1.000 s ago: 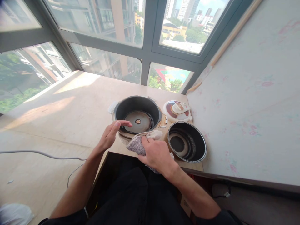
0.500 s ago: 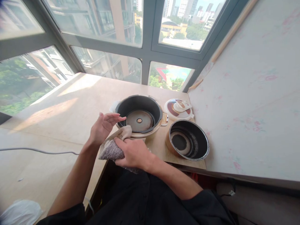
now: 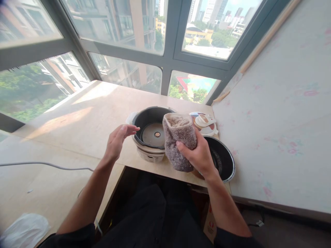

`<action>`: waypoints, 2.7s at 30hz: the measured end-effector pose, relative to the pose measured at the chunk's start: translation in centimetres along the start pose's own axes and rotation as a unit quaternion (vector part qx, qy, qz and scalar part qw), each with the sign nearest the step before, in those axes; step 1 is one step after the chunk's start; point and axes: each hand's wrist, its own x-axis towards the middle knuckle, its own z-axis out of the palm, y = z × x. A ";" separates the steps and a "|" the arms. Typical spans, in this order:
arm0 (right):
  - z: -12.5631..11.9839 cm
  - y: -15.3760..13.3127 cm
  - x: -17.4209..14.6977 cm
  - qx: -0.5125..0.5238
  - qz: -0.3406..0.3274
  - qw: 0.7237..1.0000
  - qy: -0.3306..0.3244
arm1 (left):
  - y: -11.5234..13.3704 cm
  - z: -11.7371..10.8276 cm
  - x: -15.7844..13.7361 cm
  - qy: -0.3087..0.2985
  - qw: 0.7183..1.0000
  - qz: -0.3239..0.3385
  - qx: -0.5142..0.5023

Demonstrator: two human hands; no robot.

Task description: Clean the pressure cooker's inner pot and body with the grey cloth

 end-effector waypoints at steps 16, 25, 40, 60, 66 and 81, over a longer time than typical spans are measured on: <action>10.0 3.6 -7.7 -0.059 -0.052 0.981 0.180 | -3.3 6.6 -1.5 -0.059 0.822 0.205 0.529; 13.2 8.4 -10.0 -0.043 0.007 0.977 0.207 | -4.9 5.3 -0.3 0.004 0.836 0.260 0.483; 16.5 11.7 -7.9 0.074 0.145 0.965 0.205 | -4.4 -2.5 3.7 -0.107 0.875 0.241 0.406; 21.0 4.4 -11.2 -0.024 -0.036 0.999 -0.002 | -3.9 -1.3 2.7 -0.089 0.877 0.183 0.434; 22.4 0.4 -9.4 -0.072 -0.079 0.994 0.006 | -3.2 -1.5 2.3 -0.089 0.914 0.134 0.372; 21.4 7.9 -11.4 -0.040 -0.166 0.976 0.136 | -1.6 -2.3 1.8 -0.163 0.927 0.026 0.338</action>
